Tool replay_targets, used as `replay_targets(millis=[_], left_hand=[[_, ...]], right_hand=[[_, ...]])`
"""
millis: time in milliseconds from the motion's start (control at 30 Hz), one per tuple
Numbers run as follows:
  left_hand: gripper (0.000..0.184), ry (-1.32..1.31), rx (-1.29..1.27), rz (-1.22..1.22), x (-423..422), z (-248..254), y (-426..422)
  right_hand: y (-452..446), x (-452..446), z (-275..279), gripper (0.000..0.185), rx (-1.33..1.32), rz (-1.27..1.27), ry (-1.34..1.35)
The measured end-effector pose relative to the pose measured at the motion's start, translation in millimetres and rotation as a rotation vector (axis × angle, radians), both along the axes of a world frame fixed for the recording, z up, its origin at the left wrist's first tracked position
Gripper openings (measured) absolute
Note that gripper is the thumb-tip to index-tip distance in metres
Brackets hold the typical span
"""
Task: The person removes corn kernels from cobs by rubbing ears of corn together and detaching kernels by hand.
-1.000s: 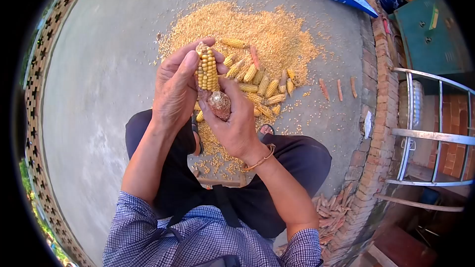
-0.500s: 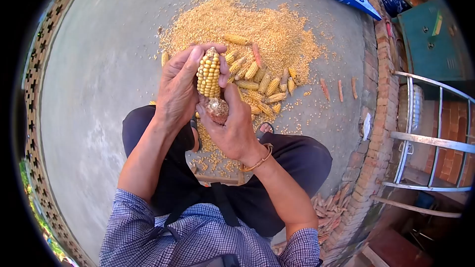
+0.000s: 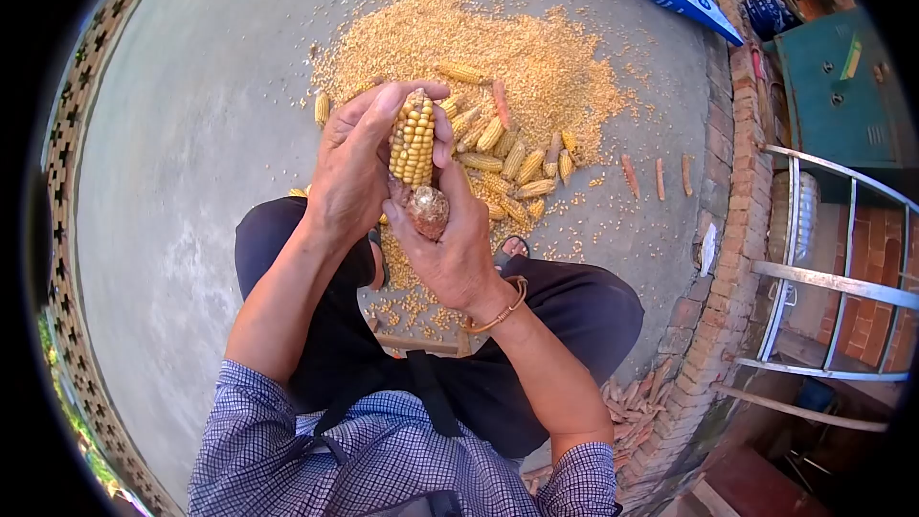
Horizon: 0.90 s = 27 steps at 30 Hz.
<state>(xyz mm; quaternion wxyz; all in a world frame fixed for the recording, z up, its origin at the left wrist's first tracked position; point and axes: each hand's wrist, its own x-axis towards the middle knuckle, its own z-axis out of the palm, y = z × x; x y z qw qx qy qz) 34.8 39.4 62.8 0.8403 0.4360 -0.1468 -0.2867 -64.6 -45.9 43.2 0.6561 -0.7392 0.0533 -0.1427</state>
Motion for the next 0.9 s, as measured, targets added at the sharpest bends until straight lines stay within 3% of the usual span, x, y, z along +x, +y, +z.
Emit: replay_targets(millis=[900], left_hand=[[0.030,-0.056,0.007,0.022,-1.2,-3.4,-0.9]], right_hand=[[6.3,-4.8,-8.7,0.043,-0.050,-0.036,0.016]])
